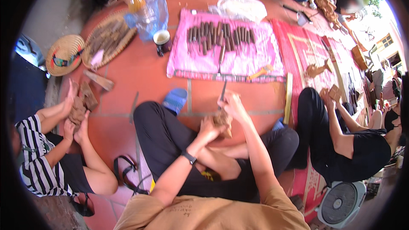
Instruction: The person sits on the floor and carves a small wooden block using a chisel. They hold the wood in one hand and the tool in the other, making precise cuts to shape the piece. Other people are also carving nearby.
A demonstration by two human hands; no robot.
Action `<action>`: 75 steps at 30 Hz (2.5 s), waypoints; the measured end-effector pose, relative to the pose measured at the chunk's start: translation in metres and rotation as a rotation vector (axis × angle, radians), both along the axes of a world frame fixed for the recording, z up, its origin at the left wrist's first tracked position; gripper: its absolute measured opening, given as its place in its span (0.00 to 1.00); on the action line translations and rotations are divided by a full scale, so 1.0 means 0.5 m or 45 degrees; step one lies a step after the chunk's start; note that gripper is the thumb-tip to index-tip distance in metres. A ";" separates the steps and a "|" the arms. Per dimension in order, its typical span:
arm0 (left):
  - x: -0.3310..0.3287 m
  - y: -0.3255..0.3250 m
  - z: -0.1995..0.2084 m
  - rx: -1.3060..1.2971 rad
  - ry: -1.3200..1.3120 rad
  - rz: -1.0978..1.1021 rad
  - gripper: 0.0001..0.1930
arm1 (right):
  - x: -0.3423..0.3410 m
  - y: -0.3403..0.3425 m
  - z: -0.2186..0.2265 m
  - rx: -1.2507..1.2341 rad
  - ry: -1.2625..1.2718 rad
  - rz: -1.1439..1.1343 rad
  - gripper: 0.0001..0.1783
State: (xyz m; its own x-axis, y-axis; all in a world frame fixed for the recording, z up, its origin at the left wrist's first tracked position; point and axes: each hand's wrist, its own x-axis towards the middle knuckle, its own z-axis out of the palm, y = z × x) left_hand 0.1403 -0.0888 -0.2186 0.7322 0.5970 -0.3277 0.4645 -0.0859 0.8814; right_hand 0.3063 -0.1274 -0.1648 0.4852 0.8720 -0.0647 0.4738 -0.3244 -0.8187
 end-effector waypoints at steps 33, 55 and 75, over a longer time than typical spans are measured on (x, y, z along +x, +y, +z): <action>0.004 0.015 0.030 0.093 0.152 -0.062 0.45 | -0.008 -0.020 0.007 0.122 -0.078 0.101 0.06; 0.008 0.002 0.072 -0.052 0.095 -0.051 0.41 | -0.012 -0.013 0.008 0.272 -0.237 -0.056 0.06; 0.009 0.018 0.037 -0.009 0.071 -0.044 0.38 | -0.012 -0.005 0.007 0.254 -0.139 -0.040 0.08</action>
State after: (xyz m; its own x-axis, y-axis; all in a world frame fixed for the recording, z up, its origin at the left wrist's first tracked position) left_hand 0.1447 -0.0798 -0.2001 0.7327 0.5693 -0.3728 0.5101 -0.0969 0.8547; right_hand 0.3002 -0.1297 -0.1611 0.5070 0.8466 0.1621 0.5554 -0.1770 -0.8126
